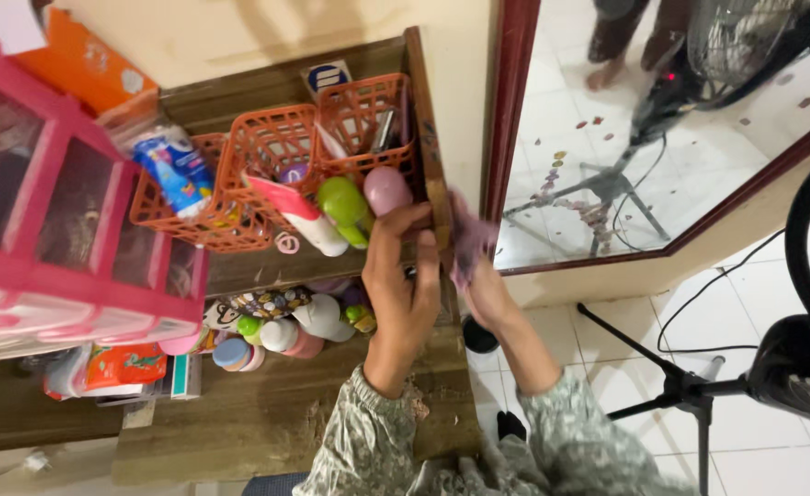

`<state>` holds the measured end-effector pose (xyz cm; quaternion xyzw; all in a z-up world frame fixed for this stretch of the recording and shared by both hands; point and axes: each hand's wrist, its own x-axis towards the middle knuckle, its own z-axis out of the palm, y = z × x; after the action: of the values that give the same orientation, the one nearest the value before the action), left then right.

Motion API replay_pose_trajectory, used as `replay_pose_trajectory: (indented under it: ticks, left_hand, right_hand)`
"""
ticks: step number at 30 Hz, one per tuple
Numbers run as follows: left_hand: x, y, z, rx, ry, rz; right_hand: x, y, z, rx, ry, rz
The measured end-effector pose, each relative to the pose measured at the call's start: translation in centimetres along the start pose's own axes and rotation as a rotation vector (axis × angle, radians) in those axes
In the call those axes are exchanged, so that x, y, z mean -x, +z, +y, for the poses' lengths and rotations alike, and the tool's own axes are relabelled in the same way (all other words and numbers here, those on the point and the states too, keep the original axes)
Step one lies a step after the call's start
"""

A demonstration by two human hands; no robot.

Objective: The person organizes cosmetic products on a wooden shelf by rearranging bottles, tubes, and containers within plastic baskets and on the shelf surface. They use a cloth to wipe the items and the shelf, pick up a green container from the floor, and handle small accessories like rubber bands.

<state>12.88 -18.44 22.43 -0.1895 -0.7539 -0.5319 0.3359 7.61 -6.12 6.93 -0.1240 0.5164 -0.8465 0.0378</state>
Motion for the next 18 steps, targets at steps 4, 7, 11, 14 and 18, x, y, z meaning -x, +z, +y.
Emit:
replay_pose_trajectory:
  ticks: [4, 7, 11, 14, 18]
  left_hand:
    - [0.3, 0.7, -0.5, -0.053, -0.024, 0.044]
    - [-0.1, 0.4, -0.3, -0.089, 0.047, 0.033]
    - [-0.3, 0.0, 0.3, -0.033, -0.005, 0.007]
    - [0.0, -0.9, 0.8, -0.030, 0.016, 0.003]
    - [0.8, -2.5, 0.3, -0.004, 0.085, 0.049]
  right_hand:
    - [-6.8, 2.7, -8.5, 0.110, -0.458, -0.210]
    - [-11.5, 2.5, -9.6, 0.502, -0.516, -0.159]
    - [-10.8, 1.5, -7.0, 0.289, -0.272, -0.060]
    - [-7.1, 1.6, -4.4, 0.121, -0.312, -0.083]
    - [1.3, 1.8, -0.9, 0.634, -0.344, 0.085]
